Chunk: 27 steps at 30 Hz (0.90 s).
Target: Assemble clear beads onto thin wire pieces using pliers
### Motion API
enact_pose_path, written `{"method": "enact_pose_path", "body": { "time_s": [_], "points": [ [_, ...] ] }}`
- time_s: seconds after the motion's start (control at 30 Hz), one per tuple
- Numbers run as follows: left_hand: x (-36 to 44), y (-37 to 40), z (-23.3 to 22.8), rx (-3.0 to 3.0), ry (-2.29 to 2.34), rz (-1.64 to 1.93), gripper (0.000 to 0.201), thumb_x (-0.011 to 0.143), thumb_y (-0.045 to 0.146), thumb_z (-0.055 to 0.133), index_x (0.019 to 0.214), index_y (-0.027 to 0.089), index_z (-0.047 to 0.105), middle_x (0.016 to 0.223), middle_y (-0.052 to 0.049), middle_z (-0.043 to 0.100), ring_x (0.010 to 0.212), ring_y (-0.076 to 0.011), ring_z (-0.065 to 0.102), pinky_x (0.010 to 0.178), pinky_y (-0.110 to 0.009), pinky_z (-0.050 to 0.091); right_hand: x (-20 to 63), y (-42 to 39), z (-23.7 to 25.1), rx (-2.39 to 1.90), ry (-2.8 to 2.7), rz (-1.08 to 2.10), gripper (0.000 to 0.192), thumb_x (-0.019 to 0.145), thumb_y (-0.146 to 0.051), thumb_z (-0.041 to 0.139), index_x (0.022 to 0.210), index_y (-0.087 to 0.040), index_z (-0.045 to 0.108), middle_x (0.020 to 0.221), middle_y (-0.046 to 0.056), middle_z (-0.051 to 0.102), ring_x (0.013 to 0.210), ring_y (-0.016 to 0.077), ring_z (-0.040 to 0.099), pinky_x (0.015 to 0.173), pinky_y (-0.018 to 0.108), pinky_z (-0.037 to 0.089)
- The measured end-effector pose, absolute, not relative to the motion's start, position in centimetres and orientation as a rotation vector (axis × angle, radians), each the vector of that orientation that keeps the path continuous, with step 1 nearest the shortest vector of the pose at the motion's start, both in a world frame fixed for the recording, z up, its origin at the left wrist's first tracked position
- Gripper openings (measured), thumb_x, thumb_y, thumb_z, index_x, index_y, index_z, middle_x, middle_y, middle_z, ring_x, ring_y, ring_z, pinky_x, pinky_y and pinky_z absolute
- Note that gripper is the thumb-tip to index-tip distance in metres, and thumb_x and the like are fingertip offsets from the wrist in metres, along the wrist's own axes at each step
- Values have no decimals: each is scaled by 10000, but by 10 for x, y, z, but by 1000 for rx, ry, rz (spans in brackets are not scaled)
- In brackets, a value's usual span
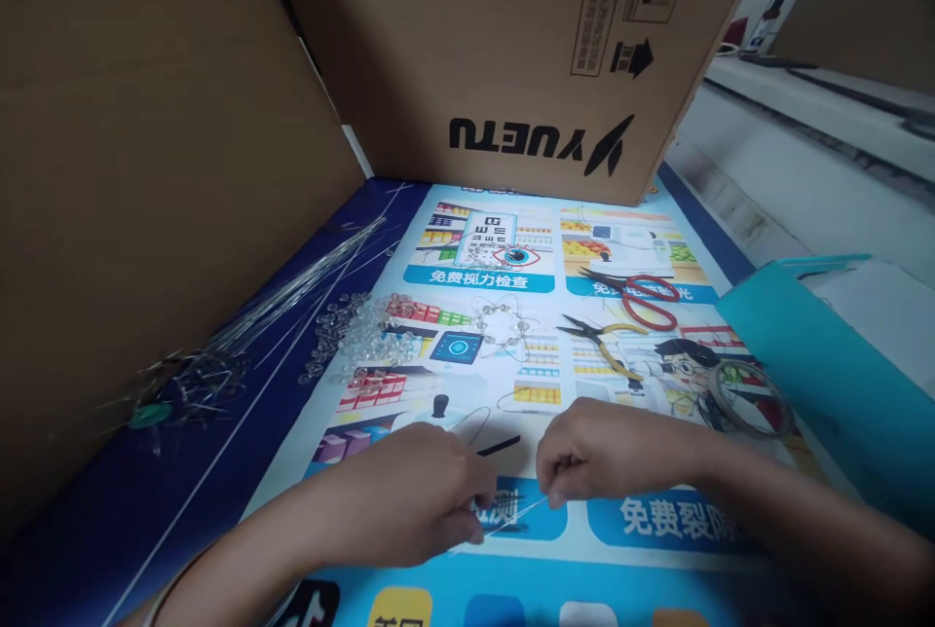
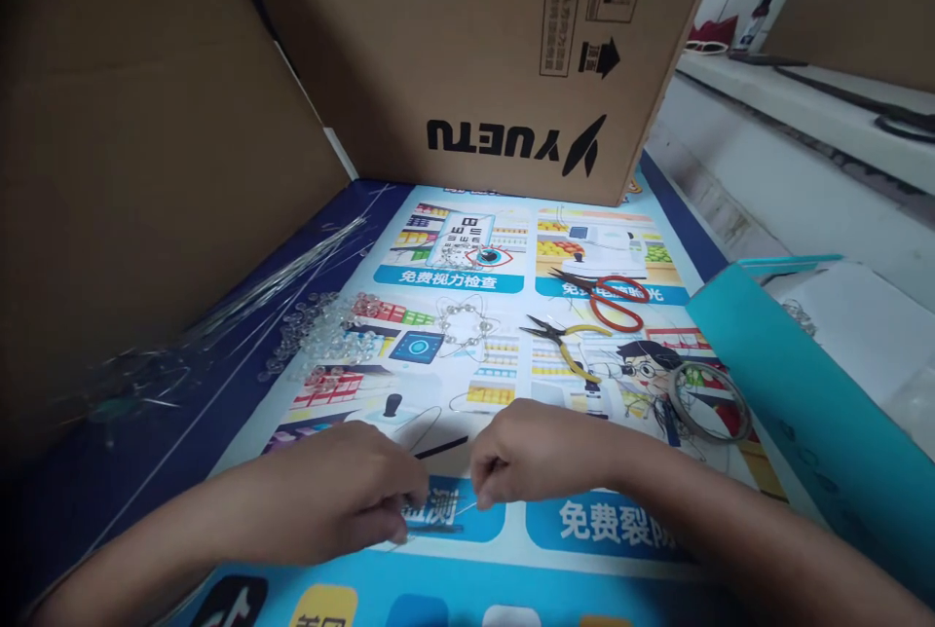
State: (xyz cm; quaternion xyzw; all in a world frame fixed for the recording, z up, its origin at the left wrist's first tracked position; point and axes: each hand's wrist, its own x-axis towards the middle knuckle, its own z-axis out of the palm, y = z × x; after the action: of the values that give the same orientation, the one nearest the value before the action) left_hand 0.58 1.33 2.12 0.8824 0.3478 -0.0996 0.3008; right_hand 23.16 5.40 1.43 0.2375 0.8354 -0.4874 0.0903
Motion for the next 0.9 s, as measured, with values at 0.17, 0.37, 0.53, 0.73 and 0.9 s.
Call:
{"method": "enact_pose_path", "body": {
  "time_s": [0.17,0.37,0.53,0.73,0.9],
  "points": [
    [7,12,19,2331,949,-265,144,770,295,526,686,202,597,656,-8,633,635,-172,581,526,-246,272,234,54,20,700,2495,-1396,244,759,-328,592,923,-156,648,745,-5,639,638,79,550,536,170,349],
    [13,13,20,2239,867,-145,167,828,311,488,774,232,625,748,19,654,700,-143,591,581,-221,322,236,56,22,760,2595,-1420,190,787,-290,566,908,-168,646,795,-11,640,693,75,558,594,167,368],
    [20,16,11,2367,1004,-181,221,848,205,426,742,209,619,771,-7,654,697,-162,588,576,-238,341,231,53,23,849,2740,-1203,165,833,-237,496,844,-172,647,810,5,634,752,104,553,650,198,365],
    [26,13,-5,2624,1162,-143,221,768,29,448,732,178,607,761,-31,635,710,-175,557,656,-291,367,226,38,10,904,2849,-637,166,813,-219,471,703,-178,587,726,12,604,627,125,515,511,236,261],
    [28,10,4,2637,1168,1,275,810,58,405,723,194,628,715,-23,629,711,-171,531,677,-304,363,225,33,-2,846,2884,-492,122,776,-159,464,708,-187,563,683,4,588,574,126,482,484,255,196]
  ]
}}
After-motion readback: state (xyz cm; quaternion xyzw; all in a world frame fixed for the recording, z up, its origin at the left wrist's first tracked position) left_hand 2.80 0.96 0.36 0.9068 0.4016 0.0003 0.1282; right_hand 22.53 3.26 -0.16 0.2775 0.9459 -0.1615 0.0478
